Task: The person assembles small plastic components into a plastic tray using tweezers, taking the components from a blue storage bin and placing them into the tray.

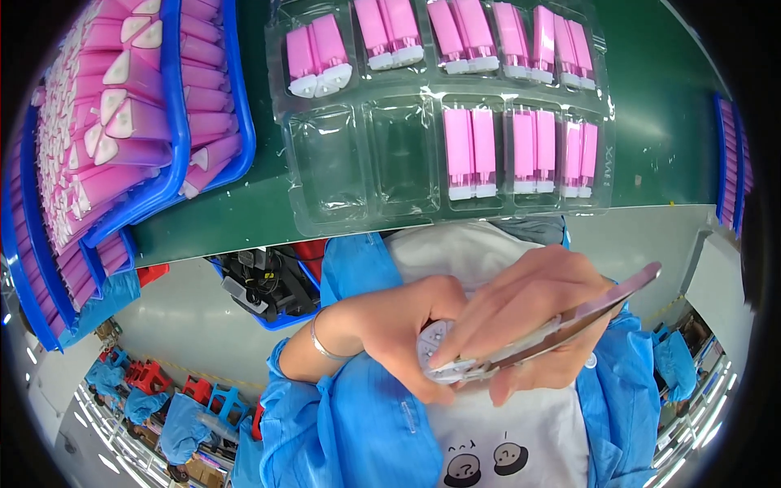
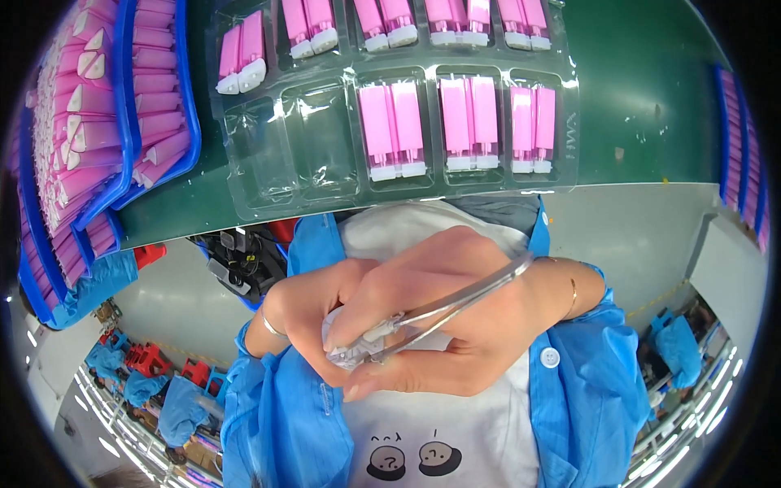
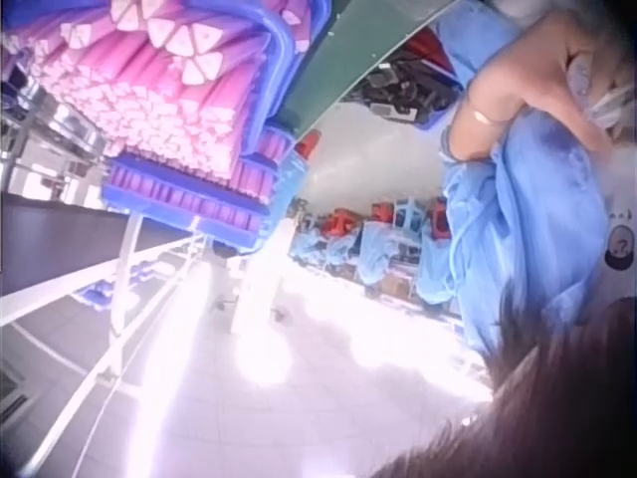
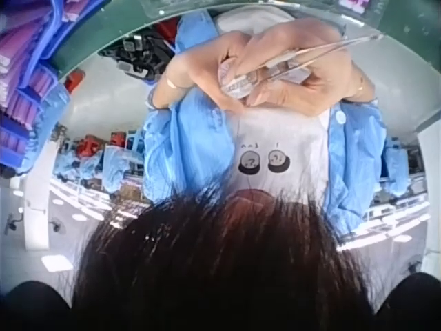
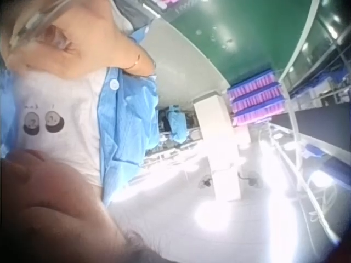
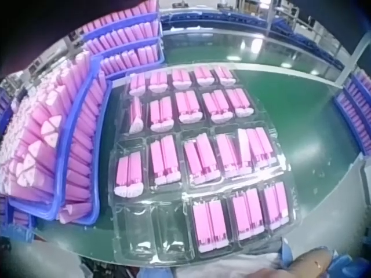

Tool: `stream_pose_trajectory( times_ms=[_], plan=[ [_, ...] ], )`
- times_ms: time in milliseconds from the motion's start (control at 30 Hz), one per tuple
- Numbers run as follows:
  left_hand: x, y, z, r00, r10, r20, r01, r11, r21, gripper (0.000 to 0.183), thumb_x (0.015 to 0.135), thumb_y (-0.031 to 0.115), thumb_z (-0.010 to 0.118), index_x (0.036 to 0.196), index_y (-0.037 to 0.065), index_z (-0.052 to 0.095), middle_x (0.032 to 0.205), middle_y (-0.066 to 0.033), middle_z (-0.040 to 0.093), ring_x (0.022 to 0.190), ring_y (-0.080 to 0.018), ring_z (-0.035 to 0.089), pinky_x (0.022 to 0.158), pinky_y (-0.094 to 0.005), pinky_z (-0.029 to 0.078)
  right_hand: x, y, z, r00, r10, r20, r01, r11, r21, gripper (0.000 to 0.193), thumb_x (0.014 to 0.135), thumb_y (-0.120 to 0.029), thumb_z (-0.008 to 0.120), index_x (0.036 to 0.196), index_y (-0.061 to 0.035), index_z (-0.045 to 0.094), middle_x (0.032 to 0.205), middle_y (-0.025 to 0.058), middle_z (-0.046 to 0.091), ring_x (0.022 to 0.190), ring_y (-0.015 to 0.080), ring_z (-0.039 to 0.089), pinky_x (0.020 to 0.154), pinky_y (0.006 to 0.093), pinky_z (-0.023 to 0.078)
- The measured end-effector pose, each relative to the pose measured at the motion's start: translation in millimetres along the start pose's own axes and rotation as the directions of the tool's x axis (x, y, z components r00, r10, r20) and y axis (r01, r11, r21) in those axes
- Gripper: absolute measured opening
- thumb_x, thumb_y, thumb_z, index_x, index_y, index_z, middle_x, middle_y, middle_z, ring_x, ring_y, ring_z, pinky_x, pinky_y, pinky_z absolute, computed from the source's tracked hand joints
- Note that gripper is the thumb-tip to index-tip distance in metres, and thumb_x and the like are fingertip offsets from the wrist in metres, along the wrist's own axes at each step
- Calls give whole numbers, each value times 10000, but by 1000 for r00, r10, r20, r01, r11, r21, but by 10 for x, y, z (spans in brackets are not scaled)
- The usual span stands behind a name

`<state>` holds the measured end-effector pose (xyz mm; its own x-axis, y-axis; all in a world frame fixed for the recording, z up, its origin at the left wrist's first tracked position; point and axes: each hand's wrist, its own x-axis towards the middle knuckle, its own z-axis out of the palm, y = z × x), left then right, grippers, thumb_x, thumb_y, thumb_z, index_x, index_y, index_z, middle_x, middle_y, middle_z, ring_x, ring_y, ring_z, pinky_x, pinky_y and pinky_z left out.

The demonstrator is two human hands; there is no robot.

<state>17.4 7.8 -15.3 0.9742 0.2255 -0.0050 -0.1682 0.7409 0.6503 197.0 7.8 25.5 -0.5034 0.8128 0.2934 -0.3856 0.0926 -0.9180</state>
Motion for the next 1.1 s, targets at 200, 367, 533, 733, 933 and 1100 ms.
stream_pose_trajectory(
  times_ms=[200,367,533,733,933,1100],
  plan=[
    [-1,19,45,998,-49,-33,49,999,8,264,575,142,792,767,48,636,712,-25,645,641,-106,596,593,-241,466,-88,53,92,992,-14,-122,17,999,27,250,759,-85,744,940,3,596,649,74,612,516,171,601,450,254,441],
    [1,-50,23,999,52,4,-52,997,55,287,577,142,792,799,45,637,715,-22,647,641,-104,595,590,-238,456,-118,12,58,994,-21,-105,17,999,-38,258,747,-105,758,901,29,599,634,85,601,505,175,598,419,247,422],
    [41,-97,38,996,89,-14,-88,993,76,306,578,131,783,832,29,647,716,-22,648,641,-91,587,581,-238,451,-103,-6,24,997,-81,1,80,986,-149,292,709,-131,789,849,55,613,733,194,668,560,245,666,453,281,532],
    [38,-35,54,988,-148,-45,134,964,-231,275,584,116,759,819,20,653,726,-22,651,663,-63,571,591,-229,444,-26,-33,-47,984,-130,123,160,944,-288,299,690,-166,807,804,46,630,742,161,661,574,227,654,434,254,513],
    [16,-198,61,988,-48,-149,11,971,-239,267,577,99,769,800,11,651,729,-32,658,674,-66,577,588,-223,443,73,-84,-74,966,-107,236,195,899,-393,268,726,-163,782,836,34,637,803,151,668,655,229,671,474,237,522],
    [-63,1,34,975,85,-204,-87,996,-1,229,590,54,782,758,3,635,718,-44,658,635,-97,612,578,-229,458,-51,-92,-62,996,-26,-81,17,994,-107,354,761,-220,749,945,38,590,811,185,662,690,275,685,500,287,546]
  ],
)
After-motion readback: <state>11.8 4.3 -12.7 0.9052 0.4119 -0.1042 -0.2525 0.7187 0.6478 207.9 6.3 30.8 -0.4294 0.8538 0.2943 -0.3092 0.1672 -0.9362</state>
